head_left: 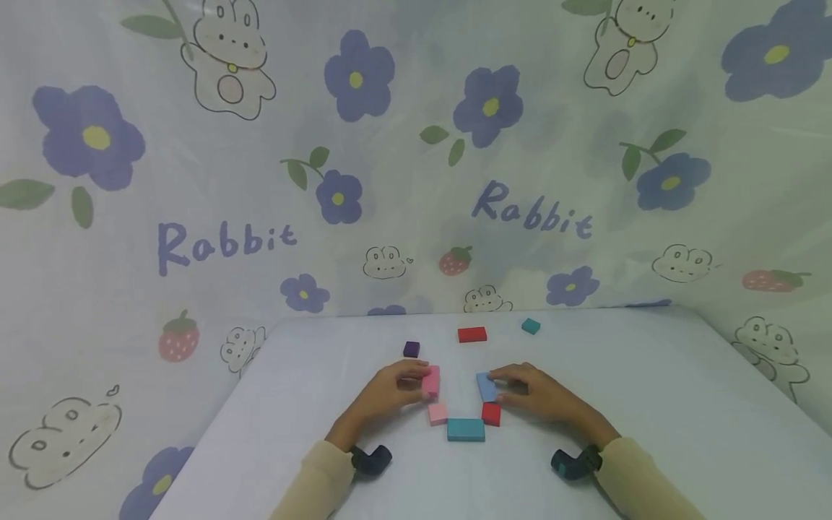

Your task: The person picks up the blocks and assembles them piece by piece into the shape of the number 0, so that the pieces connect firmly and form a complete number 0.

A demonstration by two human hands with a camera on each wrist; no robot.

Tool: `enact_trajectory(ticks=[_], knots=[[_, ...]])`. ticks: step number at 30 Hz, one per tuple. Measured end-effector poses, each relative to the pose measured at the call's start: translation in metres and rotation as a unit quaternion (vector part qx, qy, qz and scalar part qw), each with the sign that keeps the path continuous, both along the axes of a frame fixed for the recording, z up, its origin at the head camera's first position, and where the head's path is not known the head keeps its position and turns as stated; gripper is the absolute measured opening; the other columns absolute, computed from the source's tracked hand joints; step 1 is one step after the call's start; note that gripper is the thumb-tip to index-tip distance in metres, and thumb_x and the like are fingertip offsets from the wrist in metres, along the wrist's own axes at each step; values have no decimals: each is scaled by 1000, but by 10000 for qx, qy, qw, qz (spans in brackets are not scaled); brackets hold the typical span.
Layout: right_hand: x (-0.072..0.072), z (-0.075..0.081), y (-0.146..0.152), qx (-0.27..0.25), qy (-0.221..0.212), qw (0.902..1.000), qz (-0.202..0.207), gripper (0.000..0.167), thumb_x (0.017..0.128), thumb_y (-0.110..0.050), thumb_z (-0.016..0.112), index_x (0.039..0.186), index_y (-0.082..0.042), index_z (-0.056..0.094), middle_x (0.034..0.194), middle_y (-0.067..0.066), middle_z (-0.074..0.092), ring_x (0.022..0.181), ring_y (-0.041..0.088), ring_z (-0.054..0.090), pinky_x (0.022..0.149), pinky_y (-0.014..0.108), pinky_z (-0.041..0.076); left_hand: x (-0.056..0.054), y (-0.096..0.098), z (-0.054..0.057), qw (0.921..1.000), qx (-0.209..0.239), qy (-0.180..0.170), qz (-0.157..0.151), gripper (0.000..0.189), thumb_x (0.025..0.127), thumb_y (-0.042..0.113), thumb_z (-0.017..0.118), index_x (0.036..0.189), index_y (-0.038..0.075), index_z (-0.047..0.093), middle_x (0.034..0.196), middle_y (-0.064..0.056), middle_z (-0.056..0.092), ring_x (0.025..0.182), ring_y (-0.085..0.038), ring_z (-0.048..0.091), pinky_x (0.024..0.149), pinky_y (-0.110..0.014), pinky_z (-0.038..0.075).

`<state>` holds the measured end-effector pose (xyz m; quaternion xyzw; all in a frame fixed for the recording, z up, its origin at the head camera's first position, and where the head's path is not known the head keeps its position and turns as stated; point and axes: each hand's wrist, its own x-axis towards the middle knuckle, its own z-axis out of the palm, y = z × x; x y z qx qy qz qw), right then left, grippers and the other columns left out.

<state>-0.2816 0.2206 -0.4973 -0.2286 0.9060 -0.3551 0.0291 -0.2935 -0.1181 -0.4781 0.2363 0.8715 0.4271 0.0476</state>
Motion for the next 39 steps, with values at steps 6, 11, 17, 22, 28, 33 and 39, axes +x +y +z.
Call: enact_trajectory(ticks=[6,11,17,22,28,33,39], knots=[[0,1,1,-31,39,10000,18,45,91,-47,69,133,-32,63,135,-7,61,118,18,56,99,44,51,0,1,-4,9998,-164,-90,15,49,90,38,74,135,22,62,137,1,62,121,-22,62,104,-44,51],[1,1,1,18,78,10000,16,46,91,-48,69,133,-31,63,134,-9,61,118,17,56,98,42,52,1,3,-7,9994,-305,-113,141,48,91,37,72,136,23,62,142,-1,59,122,-24,62,104,-47,51],[2,1,1,16,76,9999,89,45,92,-47,68,133,-29,62,135,-7,62,119,18,56,99,41,52,2,4,-8,9987,-477,-134,91,45,93,30,71,136,19,63,146,-1,55,122,-25,61,102,-46,52],[2,1,1,17,122,9999,107,45,92,-47,68,133,-29,62,135,-6,62,117,18,56,97,39,52,2,5,-7,9983,-558,-168,16,44,94,26,69,137,19,63,148,0,54,124,-26,60,102,-45,52],[2,4,1,-39,101,9999,128,46,92,-46,68,134,-29,62,136,-5,61,116,17,56,96,38,52,1,5,-5,9985,-529,-119,-95,45,94,26,69,139,22,61,142,-1,59,115,-22,64,99,-43,54],[2,4,1,-63,20,9999,121,46,92,-45,69,134,-28,62,136,-5,61,117,17,56,96,36,52,1,4,-6,9984,-506,-86,-227,45,94,30,69,138,22,62,144,1,57,116,-20,63,100,-43,54],[2,4,0,-27,60,9999,123,46,92,-44,69,134,-28,63,136,-4,61,115,17,56,94,33,52,2,5,-8,9986,-473,-93,-226,44,95,30,69,137,22,62,146,1,56,116,-20,63,99,-42,55]])
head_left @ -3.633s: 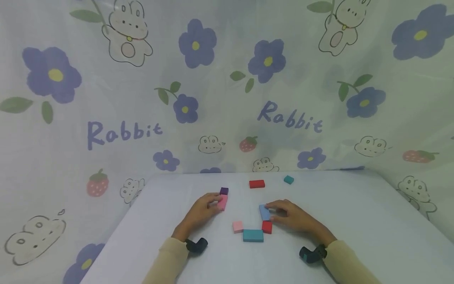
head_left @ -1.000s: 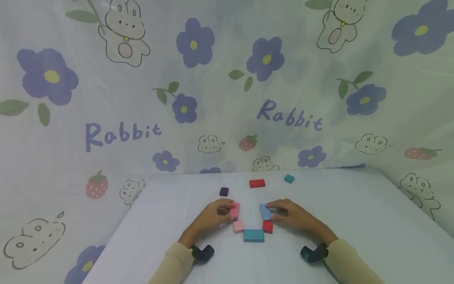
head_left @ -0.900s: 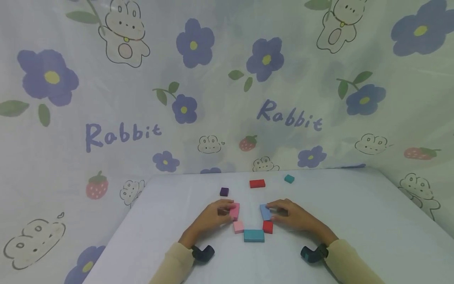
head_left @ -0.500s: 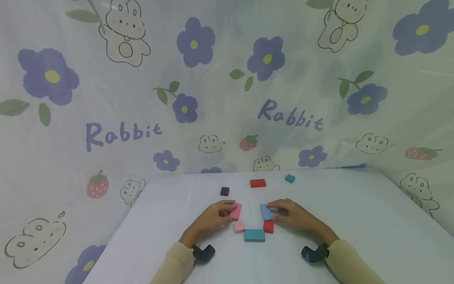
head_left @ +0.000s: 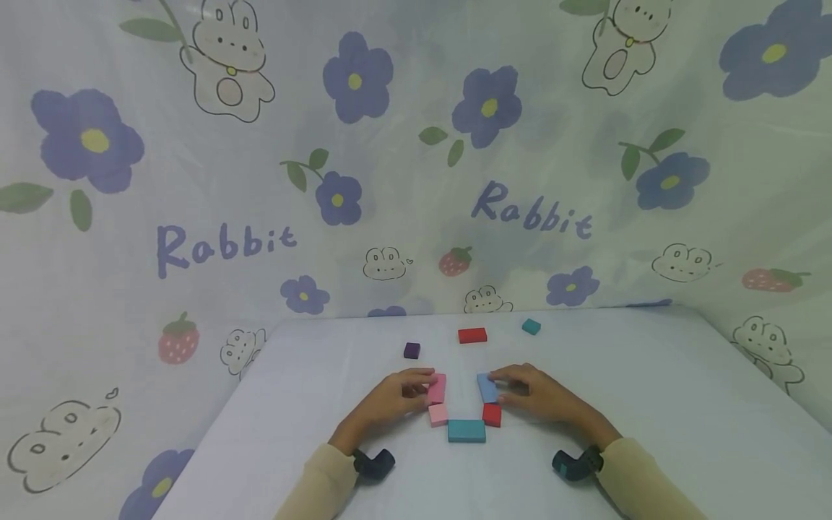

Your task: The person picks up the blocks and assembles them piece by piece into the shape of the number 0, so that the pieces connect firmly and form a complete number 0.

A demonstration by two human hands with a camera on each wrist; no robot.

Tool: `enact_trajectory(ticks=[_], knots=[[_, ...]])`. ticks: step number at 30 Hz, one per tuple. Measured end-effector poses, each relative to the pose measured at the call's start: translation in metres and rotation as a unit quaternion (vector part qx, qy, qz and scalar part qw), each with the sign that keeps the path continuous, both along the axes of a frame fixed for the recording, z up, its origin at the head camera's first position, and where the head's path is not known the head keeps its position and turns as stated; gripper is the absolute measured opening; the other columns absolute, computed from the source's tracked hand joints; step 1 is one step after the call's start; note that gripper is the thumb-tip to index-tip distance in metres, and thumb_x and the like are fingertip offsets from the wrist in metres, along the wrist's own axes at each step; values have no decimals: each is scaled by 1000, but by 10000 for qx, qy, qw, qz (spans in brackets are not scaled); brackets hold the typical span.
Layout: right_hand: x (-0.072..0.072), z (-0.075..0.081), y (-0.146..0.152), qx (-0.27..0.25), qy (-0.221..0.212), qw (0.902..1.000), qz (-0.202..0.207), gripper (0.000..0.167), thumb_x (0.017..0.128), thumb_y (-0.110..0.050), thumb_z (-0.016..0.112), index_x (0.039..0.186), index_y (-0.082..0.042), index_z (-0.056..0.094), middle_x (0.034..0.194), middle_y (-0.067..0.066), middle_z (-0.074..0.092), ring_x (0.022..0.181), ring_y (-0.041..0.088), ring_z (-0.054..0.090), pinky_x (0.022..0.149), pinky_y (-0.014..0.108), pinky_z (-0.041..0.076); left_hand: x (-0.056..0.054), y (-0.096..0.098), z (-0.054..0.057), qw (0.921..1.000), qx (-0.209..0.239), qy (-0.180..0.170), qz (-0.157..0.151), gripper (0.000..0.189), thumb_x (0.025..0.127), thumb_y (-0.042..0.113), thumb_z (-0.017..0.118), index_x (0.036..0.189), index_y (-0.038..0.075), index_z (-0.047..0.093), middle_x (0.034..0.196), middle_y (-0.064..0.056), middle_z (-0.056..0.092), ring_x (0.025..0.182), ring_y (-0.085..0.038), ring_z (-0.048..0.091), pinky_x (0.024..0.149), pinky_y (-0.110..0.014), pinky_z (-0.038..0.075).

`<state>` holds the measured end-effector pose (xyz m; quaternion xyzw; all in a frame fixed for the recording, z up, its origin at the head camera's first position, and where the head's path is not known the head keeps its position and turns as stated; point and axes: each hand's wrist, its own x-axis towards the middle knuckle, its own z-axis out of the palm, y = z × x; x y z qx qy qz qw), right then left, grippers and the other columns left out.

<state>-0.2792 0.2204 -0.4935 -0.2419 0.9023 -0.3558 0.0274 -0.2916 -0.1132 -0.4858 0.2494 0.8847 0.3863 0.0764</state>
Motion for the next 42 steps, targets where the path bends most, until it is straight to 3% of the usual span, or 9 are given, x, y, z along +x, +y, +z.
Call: enact_trajectory(ticks=[12,29,42], knots=[[-3,-3,1,34,63,10000,-12,45,92,-46,69,133,-31,62,135,-6,61,115,16,56,95,35,53,-1,0,0,10000,49,-51,-18,40,97,32,65,137,27,62,148,6,55,122,-19,62,105,-43,51],[-2,-1,1,52,81,10000,-8,45,92,-44,69,134,-29,63,136,-4,61,116,17,57,96,36,53,-1,1,0,10000,7,-62,64,39,96,34,66,135,30,64,146,9,55,122,-18,61,104,-42,51],[-2,-3,1,57,154,9999,27,45,92,-46,68,134,-29,62,135,-5,62,115,17,57,96,35,53,-1,2,0,10000,57,-46,8,39,96,33,67,134,26,65,146,4,56,121,-21,62,102,-43,52]])
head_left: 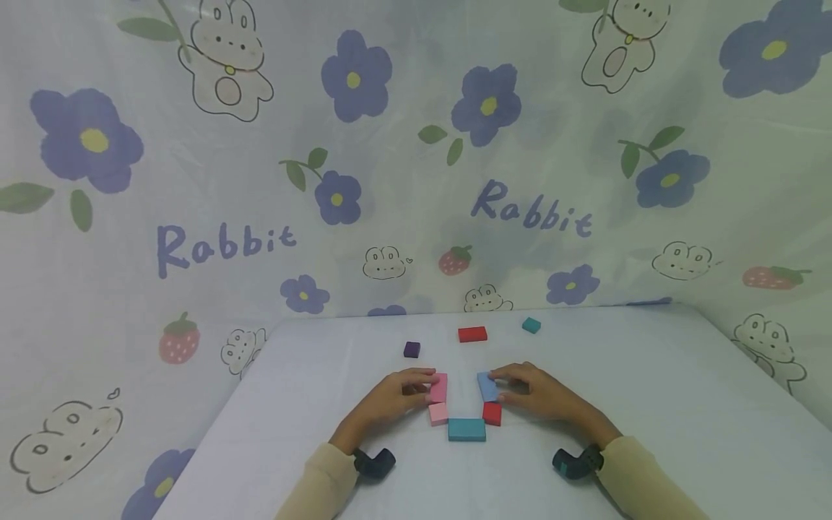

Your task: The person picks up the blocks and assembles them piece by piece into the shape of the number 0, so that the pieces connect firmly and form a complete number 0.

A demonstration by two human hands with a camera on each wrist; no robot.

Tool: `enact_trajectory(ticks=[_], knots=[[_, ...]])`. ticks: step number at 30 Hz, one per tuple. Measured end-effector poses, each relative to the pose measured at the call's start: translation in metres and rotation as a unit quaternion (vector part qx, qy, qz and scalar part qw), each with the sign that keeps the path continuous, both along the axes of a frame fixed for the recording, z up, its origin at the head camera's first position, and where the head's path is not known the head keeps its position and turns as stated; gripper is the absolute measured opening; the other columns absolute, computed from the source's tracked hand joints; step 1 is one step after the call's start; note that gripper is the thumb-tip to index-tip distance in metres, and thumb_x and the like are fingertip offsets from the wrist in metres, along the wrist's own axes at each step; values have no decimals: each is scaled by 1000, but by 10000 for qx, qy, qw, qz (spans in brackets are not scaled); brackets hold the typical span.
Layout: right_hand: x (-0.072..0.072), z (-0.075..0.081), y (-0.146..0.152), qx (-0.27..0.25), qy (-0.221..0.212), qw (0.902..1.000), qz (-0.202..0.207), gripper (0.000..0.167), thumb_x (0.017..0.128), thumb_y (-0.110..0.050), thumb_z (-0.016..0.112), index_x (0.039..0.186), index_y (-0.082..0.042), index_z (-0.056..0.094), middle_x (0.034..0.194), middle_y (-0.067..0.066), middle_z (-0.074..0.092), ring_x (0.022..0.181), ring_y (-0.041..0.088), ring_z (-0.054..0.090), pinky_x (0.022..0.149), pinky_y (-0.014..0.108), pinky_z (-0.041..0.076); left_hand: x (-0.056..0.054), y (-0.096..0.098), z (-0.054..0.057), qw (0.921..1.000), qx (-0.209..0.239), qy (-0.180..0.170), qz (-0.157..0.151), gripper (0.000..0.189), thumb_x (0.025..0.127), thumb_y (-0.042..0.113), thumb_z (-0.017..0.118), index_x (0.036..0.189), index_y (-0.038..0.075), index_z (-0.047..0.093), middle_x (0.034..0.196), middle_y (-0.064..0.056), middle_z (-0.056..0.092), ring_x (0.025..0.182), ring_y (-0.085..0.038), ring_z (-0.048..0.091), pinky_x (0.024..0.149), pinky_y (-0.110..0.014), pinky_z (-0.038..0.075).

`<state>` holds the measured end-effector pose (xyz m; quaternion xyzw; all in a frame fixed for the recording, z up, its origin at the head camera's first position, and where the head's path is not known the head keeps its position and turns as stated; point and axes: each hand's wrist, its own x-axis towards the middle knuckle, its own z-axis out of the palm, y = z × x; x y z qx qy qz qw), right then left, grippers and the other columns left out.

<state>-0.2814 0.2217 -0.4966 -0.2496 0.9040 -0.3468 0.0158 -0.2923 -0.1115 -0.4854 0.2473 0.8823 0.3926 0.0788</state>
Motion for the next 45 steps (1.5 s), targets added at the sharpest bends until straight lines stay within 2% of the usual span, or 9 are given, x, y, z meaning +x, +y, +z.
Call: enact_trajectory(ticks=[15,27,33,41,45], knots=[[-1,-1,1,-8,-31,10000,-45,45,92,-46,68,134,-30,62,135,-6,62,115,16,57,96,37,53,-2,0,-1,10000,-11,41,-22,39,96,33,67,134,27,65,144,5,58,117,-18,62,99,-40,54],[1,1,0,24,-7,10000,-5,46,92,-46,68,134,-28,62,134,-6,62,115,16,57,96,36,53,-1,-1,-2,10000,56,-35,-10,38,96,33,67,133,28,65,146,7,56,119,-18,62,102,-42,52],[1,2,0,7,-9,10000,5,46,92,-46,68,134,-28,63,134,-7,62,115,16,57,97,37,53,-1,-1,-2,10000,29,43,-23,38,96,32,67,133,27,65,146,5,57,118,-19,62,101,-42,53],[0,1,-1,17,-89,9999,-85,45,92,-46,69,133,-30,63,135,-6,62,116,16,57,96,39,53,-2,-2,-2,10000,14,61,-31,37,96,32,66,133,28,65,146,6,56,118,-17,62,99,-34,53],[1,1,-1,10,-67,10000,-74,45,92,-45,69,134,-29,63,135,-6,62,115,16,57,96,37,53,-2,-3,-2,9999,88,99,-45,35,98,31,64,132,27,66,148,3,54,121,-19,62,103,-40,52]])
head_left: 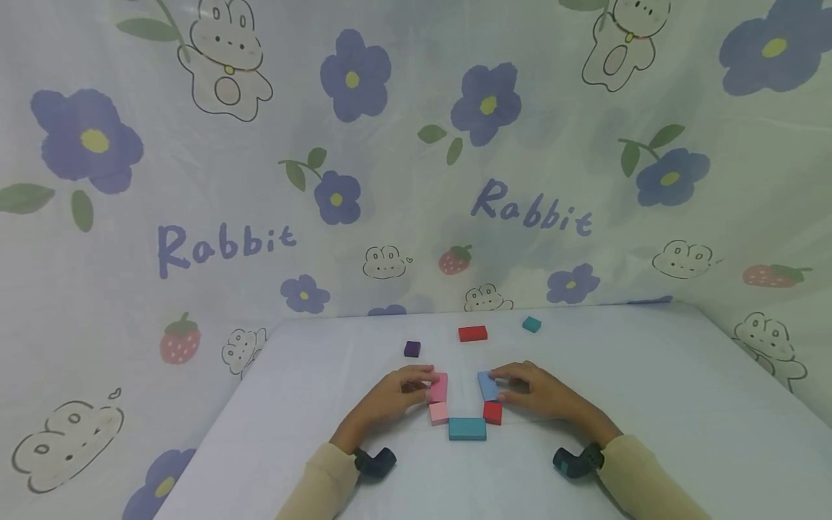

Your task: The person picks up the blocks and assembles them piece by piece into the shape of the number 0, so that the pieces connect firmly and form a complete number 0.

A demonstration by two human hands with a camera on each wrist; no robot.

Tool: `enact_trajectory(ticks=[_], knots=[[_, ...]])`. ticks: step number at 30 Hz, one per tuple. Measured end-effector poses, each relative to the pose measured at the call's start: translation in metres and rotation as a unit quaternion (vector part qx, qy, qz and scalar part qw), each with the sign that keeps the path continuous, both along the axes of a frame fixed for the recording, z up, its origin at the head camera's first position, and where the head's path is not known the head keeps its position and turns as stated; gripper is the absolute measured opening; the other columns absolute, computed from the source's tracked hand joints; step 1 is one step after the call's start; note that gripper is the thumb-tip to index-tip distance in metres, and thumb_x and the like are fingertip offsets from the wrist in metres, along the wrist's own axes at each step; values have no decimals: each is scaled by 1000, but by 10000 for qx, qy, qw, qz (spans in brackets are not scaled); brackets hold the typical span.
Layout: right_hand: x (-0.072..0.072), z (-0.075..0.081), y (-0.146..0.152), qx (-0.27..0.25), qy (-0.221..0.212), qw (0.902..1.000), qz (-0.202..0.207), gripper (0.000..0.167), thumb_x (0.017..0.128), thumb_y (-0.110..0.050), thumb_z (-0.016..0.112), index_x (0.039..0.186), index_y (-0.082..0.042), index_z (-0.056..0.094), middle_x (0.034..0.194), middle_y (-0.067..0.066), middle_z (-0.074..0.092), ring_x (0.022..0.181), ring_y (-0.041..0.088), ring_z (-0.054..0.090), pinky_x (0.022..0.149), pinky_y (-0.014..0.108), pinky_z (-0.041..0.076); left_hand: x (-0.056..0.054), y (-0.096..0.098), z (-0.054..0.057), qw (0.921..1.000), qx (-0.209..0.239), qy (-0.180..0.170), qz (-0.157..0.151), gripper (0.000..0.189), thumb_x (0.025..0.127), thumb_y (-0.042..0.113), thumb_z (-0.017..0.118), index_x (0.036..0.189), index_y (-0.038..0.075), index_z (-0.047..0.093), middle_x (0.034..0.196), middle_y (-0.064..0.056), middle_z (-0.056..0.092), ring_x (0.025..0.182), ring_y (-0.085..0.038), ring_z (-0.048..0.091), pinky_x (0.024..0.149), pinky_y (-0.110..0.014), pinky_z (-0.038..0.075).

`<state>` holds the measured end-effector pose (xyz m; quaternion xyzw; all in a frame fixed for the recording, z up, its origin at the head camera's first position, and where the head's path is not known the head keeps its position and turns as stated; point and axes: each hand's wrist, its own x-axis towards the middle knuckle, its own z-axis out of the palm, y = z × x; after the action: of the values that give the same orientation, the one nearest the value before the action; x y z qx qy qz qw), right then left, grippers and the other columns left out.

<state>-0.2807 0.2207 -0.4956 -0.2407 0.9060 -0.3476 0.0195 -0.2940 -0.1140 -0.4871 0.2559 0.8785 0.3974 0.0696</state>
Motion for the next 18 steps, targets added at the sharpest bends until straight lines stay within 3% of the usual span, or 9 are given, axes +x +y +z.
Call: enact_trajectory(ticks=[3,7,10,12,18], knots=[[0,0,1,-5,9,10000,18,46,92,-46,69,134,-29,63,135,-6,62,115,16,57,96,37,53,0,0,0,9998,161,131,46,32,100,30,60,131,23,66,147,-2,55,121,-24,62,104,-46,51],[-1,-1,3,2,4,10000,46,45,93,-46,67,134,-29,62,136,-6,62,116,16,57,96,37,53,-1,0,0,9979,517,142,357,28,101,27,57,127,20,68,133,-4,64,106,-23,66,91,-38,56],[-1,-2,4,35,33,10000,63,44,93,-46,66,134,-29,62,136,-6,62,115,16,57,96,35,53,-3,0,0,9941,704,168,806,23,102,25,58,120,20,70,119,-3,68,93,-17,65,79,-26,54],[-1,-2,4,47,74,9999,70,44,94,-45,66,134,-29,63,135,-6,62,115,16,57,95,33,53,-5,-1,1,9898,771,238,1174,20,101,25,59,115,20,71,114,-1,69,92,-15,63,76,-22,53],[-1,-2,3,-74,81,9998,155,44,94,-45,66,134,-28,62,135,-6,62,114,16,57,95,32,53,-18,-16,8,9696,914,307,2251,16,98,21,63,110,16,72,113,-3,68,100,-19,63,75,-27,55]])
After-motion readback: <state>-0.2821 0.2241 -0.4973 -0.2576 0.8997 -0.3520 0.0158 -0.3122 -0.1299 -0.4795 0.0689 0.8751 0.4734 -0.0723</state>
